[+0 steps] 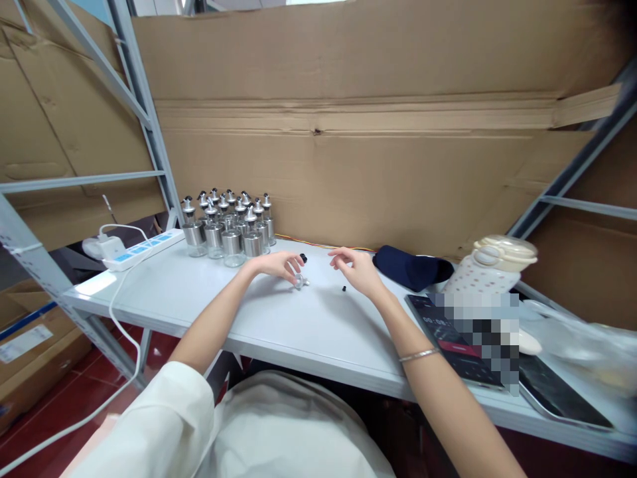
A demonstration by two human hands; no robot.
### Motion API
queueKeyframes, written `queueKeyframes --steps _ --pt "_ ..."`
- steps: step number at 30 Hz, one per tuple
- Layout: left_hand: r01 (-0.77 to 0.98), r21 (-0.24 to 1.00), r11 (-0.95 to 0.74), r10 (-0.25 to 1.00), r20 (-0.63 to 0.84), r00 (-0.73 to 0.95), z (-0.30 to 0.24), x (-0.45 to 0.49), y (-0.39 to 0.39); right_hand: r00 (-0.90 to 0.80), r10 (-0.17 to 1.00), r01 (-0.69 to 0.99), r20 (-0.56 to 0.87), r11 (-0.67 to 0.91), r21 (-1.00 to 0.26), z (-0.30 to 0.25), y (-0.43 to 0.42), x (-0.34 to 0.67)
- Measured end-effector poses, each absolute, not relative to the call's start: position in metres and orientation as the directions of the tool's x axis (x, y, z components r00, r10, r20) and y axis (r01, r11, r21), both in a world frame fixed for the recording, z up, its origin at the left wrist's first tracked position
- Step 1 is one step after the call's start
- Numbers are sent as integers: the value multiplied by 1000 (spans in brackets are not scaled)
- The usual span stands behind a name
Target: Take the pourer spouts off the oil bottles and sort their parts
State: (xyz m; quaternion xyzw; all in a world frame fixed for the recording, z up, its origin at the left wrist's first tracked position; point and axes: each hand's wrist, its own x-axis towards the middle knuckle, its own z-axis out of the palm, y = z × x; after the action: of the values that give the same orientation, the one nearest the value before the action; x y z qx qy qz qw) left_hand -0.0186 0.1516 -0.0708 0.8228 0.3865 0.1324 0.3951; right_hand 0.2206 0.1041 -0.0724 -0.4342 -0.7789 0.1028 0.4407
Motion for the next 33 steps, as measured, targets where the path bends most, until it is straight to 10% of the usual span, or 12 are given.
queueKeyframes --steps 5,8,13,20,33 --pt "440 707 -554 825 395 404 -58 -9 143 -228 774 594 591 592 -545 -72 103 220" --pt "466 590 -659 658 753 -23 -54 -13 147 -221 774 583 594 593 -555 -73 103 220" --pt "576 633 -517 340 769 -541 -59 -36 167 -230 765 571 602 607 -553 -74 103 220" --pt "452 766 -458 629 638 -444 -69 -49 184 -236 767 582 597 603 -545 -73 103 220" --pt "302 775 -556 788 607 -107 -55 -29 158 31 739 609 672 519 -599 -70 105 224"
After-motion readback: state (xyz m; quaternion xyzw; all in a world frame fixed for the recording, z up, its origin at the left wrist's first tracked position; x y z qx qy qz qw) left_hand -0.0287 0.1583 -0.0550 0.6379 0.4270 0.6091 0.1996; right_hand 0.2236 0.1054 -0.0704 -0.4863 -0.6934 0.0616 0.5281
